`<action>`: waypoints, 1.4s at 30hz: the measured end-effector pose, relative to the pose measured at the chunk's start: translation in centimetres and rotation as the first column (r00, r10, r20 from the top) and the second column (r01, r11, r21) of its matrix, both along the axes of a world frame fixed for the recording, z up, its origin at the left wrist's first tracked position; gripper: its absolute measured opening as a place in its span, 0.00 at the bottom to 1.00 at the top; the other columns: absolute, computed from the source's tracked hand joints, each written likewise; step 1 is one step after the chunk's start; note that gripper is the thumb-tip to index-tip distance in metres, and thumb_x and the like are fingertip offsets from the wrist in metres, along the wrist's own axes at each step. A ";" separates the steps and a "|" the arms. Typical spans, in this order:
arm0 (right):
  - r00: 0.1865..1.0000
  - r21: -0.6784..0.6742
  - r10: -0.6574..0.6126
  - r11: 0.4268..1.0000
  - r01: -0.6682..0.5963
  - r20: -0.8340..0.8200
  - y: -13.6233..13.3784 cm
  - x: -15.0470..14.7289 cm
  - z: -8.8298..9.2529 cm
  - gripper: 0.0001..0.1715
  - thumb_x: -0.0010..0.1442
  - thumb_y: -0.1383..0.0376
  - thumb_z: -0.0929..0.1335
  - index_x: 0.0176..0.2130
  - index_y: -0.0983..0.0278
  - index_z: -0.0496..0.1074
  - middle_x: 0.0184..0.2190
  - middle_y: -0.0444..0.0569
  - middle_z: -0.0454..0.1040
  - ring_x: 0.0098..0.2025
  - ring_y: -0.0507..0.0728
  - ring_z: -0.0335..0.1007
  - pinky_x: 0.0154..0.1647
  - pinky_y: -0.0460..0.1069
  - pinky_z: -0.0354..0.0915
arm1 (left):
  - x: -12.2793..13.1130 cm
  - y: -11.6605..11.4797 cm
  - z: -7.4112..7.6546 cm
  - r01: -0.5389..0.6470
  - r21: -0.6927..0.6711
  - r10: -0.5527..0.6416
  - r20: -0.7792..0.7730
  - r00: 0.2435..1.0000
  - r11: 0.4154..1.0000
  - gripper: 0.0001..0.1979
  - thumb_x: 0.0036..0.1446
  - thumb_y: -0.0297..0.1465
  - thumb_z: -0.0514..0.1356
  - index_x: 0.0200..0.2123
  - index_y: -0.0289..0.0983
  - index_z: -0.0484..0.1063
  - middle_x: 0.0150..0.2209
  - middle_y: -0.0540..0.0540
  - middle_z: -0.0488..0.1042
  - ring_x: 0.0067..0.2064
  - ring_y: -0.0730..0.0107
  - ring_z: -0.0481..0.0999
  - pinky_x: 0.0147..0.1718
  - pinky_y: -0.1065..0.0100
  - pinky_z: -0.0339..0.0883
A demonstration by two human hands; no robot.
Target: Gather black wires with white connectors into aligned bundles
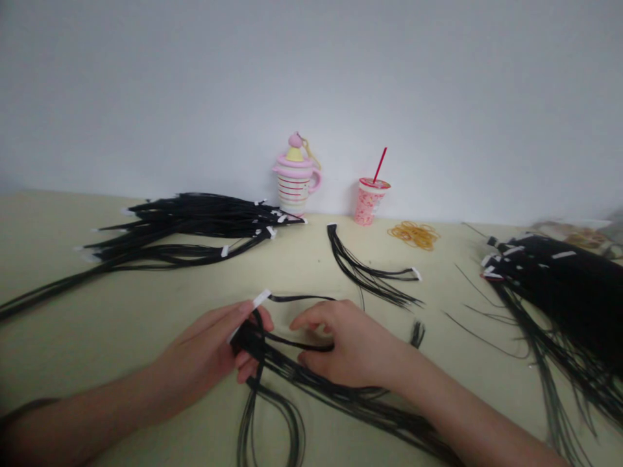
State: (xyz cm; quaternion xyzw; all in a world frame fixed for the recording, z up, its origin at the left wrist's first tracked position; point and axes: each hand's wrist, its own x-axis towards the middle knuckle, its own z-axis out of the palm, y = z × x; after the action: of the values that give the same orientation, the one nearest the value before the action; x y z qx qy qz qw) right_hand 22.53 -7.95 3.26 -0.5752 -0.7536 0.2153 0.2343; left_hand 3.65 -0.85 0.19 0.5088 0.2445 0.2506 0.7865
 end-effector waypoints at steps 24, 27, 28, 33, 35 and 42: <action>1.000 0.201 -0.014 0.980 0.011 0.015 0.9 0.6 -0.3 0.13 0.59 0.65 0.63 0.29 0.66 0.73 0.26 0.47 0.73 0.28 0.50 0.67 0.31 0.44 0.60 | 0.1 0.0 -0.2 -0.008 -0.126 0.011 0.022 1.000 0.992 0.16 0.59 0.43 0.48 0.30 0.37 0.63 0.14 0.55 0.60 0.16 0.77 0.61 0.19 0.73 0.58; 1.000 0.232 -0.025 0.972 0.020 0.016 1.0 0.6 -0.9 0.10 0.59 0.65 0.63 0.32 0.65 0.72 0.28 0.46 0.74 0.30 0.50 0.67 0.33 0.44 0.61 | -0.1 0.1 -0.1 0.017 -0.173 -0.024 -0.039 0.999 0.985 0.16 0.58 0.44 0.48 0.32 0.38 0.63 0.13 0.57 0.56 0.15 0.80 0.53 0.15 0.76 0.52; 0.999 0.253 -0.030 0.967 0.024 0.018 1.0 0.7 -1.0 0.09 0.59 0.65 0.63 0.33 0.65 0.72 0.29 0.46 0.74 0.31 0.50 0.67 0.34 0.44 0.61 | -0.2 0.2 -0.1 0.033 -0.178 -0.046 -0.069 0.997 0.983 0.16 0.57 0.45 0.48 0.33 0.38 0.64 0.13 0.58 0.55 0.14 0.81 0.51 0.14 0.77 0.50; 0.991 0.299 -0.044 0.954 0.004 0.125 1.0 0.7 -1.5 0.07 0.59 0.65 0.63 0.36 0.65 0.70 0.32 0.48 0.73 0.35 0.53 0.67 0.38 0.47 0.61 | -0.7 0.7 0.7 0.155 -0.153 -0.182 -0.183 0.966 0.976 0.23 0.56 0.48 0.47 0.34 0.35 0.69 0.11 0.59 0.52 0.12 0.81 0.49 0.13 0.76 0.47; 0.987 0.293 -0.043 0.956 -0.004 0.156 1.0 0.6 -1.7 0.08 0.59 0.65 0.63 0.36 0.65 0.70 0.32 0.48 0.73 0.36 0.54 0.67 0.38 0.48 0.62 | -0.8 0.8 1.0 0.203 -0.166 -0.229 -0.163 0.960 0.965 0.23 0.56 0.47 0.48 0.35 0.34 0.70 0.12 0.58 0.53 0.13 0.81 0.51 0.15 0.75 0.49; 0.959 0.362 -0.103 0.932 0.001 0.263 0.4 -0.2 -1.3 0.11 0.61 0.67 0.60 0.38 0.65 0.71 0.34 0.50 0.73 0.37 0.54 0.68 0.39 0.48 0.62 | -0.9 1.1 0.8 0.303 -0.274 -0.311 0.013 0.950 0.913 0.22 0.59 0.44 0.46 0.44 0.35 0.70 0.14 0.55 0.57 0.16 0.79 0.50 0.18 0.74 0.49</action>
State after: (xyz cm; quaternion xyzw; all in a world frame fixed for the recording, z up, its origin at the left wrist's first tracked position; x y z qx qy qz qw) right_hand 22.35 -7.59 1.96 -0.5671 -0.7898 -0.0148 0.2332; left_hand 2.72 0.27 0.96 0.4314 0.2061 0.0800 0.8747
